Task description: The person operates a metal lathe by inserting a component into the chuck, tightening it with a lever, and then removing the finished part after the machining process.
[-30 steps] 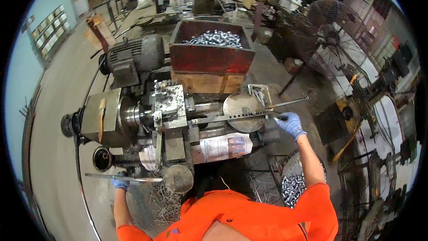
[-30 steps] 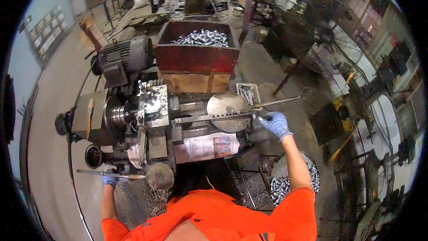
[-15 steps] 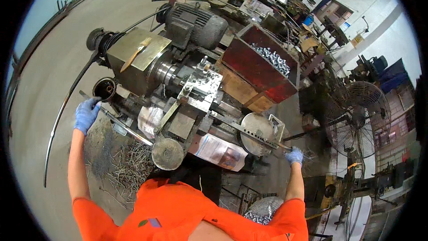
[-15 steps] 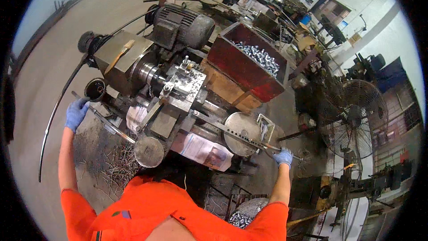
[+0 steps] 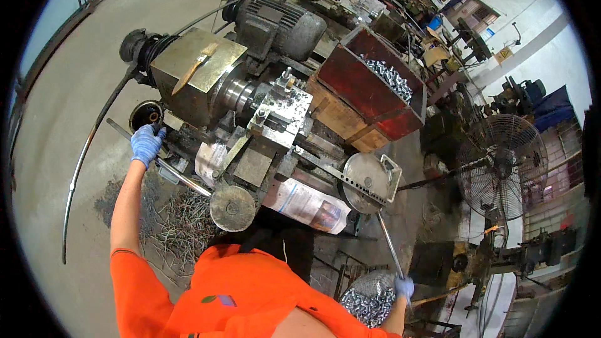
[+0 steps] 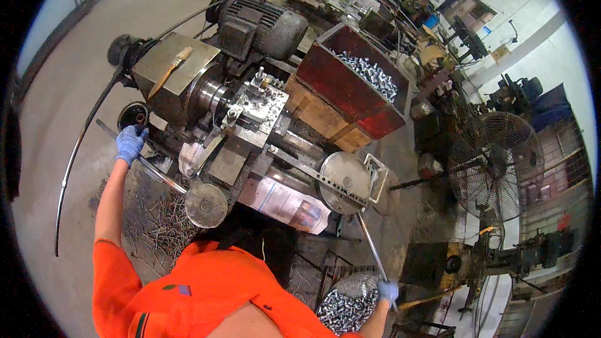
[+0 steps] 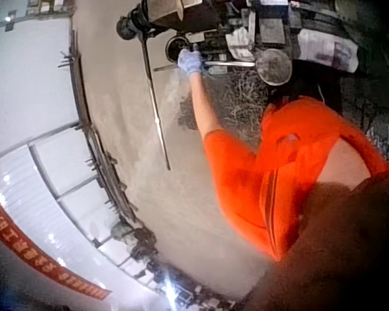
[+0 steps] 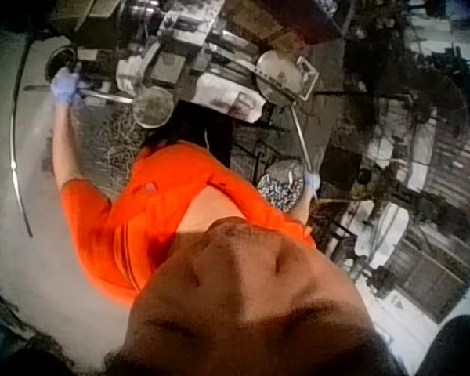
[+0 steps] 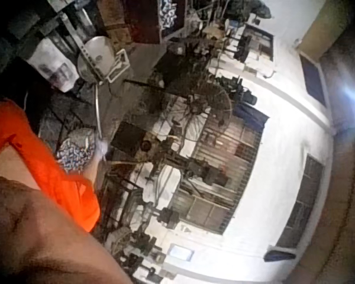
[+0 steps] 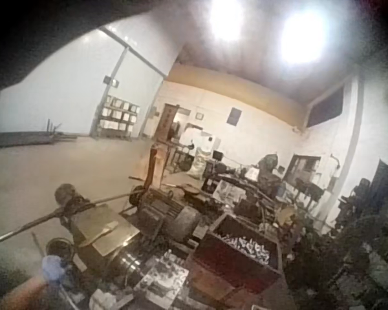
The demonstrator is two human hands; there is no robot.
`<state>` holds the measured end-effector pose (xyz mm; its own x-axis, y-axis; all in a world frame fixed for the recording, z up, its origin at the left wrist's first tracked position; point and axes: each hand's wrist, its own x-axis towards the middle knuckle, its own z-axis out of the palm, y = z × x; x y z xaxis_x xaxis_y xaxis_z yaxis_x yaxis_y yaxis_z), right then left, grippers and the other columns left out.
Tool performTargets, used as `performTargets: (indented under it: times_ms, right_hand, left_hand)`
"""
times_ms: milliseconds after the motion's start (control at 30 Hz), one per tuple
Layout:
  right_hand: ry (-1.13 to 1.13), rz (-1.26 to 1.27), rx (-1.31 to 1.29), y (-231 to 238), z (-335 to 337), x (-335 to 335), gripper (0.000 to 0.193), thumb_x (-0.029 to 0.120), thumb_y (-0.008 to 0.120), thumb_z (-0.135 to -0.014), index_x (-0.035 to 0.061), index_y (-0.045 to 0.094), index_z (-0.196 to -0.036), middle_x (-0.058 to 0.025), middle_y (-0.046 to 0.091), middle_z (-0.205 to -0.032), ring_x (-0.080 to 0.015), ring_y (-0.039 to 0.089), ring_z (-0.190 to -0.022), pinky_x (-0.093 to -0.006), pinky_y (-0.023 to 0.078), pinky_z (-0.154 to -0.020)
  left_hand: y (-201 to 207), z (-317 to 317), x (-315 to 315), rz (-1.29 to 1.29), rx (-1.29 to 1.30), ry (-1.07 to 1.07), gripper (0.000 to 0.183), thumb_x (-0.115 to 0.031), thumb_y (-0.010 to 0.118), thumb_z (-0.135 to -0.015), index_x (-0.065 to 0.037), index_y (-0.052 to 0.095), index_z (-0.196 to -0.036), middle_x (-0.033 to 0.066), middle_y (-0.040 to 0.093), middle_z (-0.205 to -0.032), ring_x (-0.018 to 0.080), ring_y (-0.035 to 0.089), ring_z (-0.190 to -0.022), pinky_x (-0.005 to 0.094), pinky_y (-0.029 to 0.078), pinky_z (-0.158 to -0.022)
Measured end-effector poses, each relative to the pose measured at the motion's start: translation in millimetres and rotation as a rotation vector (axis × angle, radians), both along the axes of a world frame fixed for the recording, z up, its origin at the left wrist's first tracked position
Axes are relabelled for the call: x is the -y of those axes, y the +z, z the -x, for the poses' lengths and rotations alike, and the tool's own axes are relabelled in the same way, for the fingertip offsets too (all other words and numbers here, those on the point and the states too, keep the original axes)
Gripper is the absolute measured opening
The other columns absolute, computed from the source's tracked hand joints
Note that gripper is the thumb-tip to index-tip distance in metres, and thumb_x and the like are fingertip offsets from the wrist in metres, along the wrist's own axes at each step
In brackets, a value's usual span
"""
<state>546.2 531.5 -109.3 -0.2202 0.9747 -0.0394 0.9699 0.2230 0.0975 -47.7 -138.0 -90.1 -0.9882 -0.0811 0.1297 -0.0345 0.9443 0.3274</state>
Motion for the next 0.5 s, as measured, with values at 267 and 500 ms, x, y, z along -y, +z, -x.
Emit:
performTargets:
  times_ms: [267,500]
  right_hand:
    - [-0.215,0.013,0.048,-20.7,-89.6,30.6,0.047,0.039,0.072,-0.061,0.0002,0.069,-0.089,-0.0248,0.066,-0.092,-0.0362,0.064,-0.094,-0.0413,0.051,-0.081]
    - [-0.225,0.069,0.111,-10.5,-80.2,43.8,0.047,0.036,0.071,-0.063,0.0012,0.068,-0.094,-0.0238,0.065,-0.099,-0.0367,0.062,-0.097,-0.0421,0.05,-0.084]
  left_hand:
    - [2.0,-0.9,-0.7,0.01,-0.051,0.047,0.029,-0.037,0.063,-0.082,-0.012,0.07,-0.093,0.0145,0.067,-0.089,0.032,0.064,-0.086,0.0429,0.05,-0.076]
    - [5.6,1.0,1.2,-0.007,0.006,0.036,0.035,-0.041,0.063,-0.081,-0.011,0.069,-0.097,0.0163,0.067,-0.091,0.0334,0.063,-0.088,0.043,0.049,-0.077]
